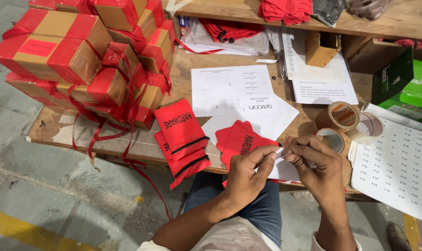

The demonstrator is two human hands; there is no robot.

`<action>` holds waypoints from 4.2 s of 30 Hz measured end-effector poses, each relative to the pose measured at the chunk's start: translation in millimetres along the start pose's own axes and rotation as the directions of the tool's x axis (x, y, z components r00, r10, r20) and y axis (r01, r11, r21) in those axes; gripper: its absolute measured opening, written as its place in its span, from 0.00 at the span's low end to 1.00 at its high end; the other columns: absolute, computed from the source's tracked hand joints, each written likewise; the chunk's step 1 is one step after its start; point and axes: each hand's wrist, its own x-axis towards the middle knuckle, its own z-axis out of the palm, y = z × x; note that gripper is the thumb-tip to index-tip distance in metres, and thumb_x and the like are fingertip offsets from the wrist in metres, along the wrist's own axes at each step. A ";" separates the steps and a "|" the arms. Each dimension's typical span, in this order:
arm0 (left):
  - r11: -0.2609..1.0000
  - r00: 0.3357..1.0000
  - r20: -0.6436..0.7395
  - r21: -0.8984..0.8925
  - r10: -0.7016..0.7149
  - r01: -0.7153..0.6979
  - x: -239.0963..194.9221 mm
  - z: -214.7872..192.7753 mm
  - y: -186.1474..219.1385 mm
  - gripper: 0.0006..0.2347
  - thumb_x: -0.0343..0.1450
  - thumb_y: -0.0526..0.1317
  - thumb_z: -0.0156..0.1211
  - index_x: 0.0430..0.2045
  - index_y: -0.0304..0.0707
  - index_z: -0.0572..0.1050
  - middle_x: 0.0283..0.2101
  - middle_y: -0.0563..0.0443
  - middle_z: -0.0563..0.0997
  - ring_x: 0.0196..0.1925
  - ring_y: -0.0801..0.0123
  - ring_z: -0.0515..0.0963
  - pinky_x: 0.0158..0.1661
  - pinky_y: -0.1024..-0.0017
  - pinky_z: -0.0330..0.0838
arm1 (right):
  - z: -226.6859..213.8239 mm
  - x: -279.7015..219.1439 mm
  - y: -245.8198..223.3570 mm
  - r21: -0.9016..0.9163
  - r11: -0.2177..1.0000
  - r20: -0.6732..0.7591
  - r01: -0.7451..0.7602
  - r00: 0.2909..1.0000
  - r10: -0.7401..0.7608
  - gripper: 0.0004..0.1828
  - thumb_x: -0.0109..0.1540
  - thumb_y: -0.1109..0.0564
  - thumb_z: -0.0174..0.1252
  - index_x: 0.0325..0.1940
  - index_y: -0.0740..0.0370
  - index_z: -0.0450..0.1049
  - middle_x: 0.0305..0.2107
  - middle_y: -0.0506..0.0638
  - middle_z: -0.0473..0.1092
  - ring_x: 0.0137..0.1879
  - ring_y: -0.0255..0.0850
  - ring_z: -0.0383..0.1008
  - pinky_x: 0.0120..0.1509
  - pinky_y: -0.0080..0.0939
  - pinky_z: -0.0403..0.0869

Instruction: The person sits at a workbench folding white paper inserts and inserting each folded paper into a red drawstring pouch, then stacks the filled pouches on the bench next to boxes wrapped in red tape.

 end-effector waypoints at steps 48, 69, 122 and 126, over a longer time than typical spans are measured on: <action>0.934 0.963 0.161 0.255 0.214 -0.251 2.0 -17.4 11.9 0.08 0.73 0.36 0.66 0.39 0.34 0.73 0.36 0.47 0.81 0.35 0.57 0.83 0.33 0.64 0.75 | 3.4 -11.4 26.9 0.333 0.937 -0.226 -0.106 0.956 0.189 0.04 0.63 0.68 0.64 0.42 0.71 0.78 0.37 0.48 0.73 0.42 0.32 0.69 0.47 0.30 0.68; 0.889 0.925 0.037 0.267 0.377 -0.373 -11.2 -2.1 1.7 0.06 0.77 0.38 0.67 0.43 0.40 0.78 0.39 0.48 0.84 0.31 0.67 0.85 0.29 0.72 0.78 | 7.0 -14.3 52.0 0.325 0.942 -0.356 -0.078 0.913 0.198 0.02 0.70 0.68 0.60 0.43 0.71 0.74 0.34 0.48 0.72 0.42 0.31 0.69 0.49 0.28 0.68; 0.948 0.925 0.220 -0.002 -0.309 0.317 -27.1 27.3 -85.4 0.10 0.78 0.42 0.60 0.39 0.31 0.78 0.30 0.46 0.84 0.29 0.71 0.81 0.30 0.72 0.73 | 25.8 -81.4 93.1 0.504 0.821 -0.254 -0.268 0.862 0.438 0.18 0.70 0.61 0.61 0.61 0.73 0.69 0.47 0.53 0.73 0.52 0.39 0.72 0.56 0.41 0.70; 0.864 0.989 0.134 0.503 -0.064 -0.013 -8.2 20.6 -93.1 0.12 0.75 0.47 0.61 0.39 0.36 0.78 0.35 0.42 0.81 0.32 0.51 0.82 0.33 0.57 0.74 | 0.7 -80.4 96.0 0.522 0.824 -0.395 -0.219 0.794 0.461 0.17 0.71 0.66 0.59 0.63 0.75 0.71 0.50 0.54 0.75 0.52 0.39 0.77 0.57 0.38 0.76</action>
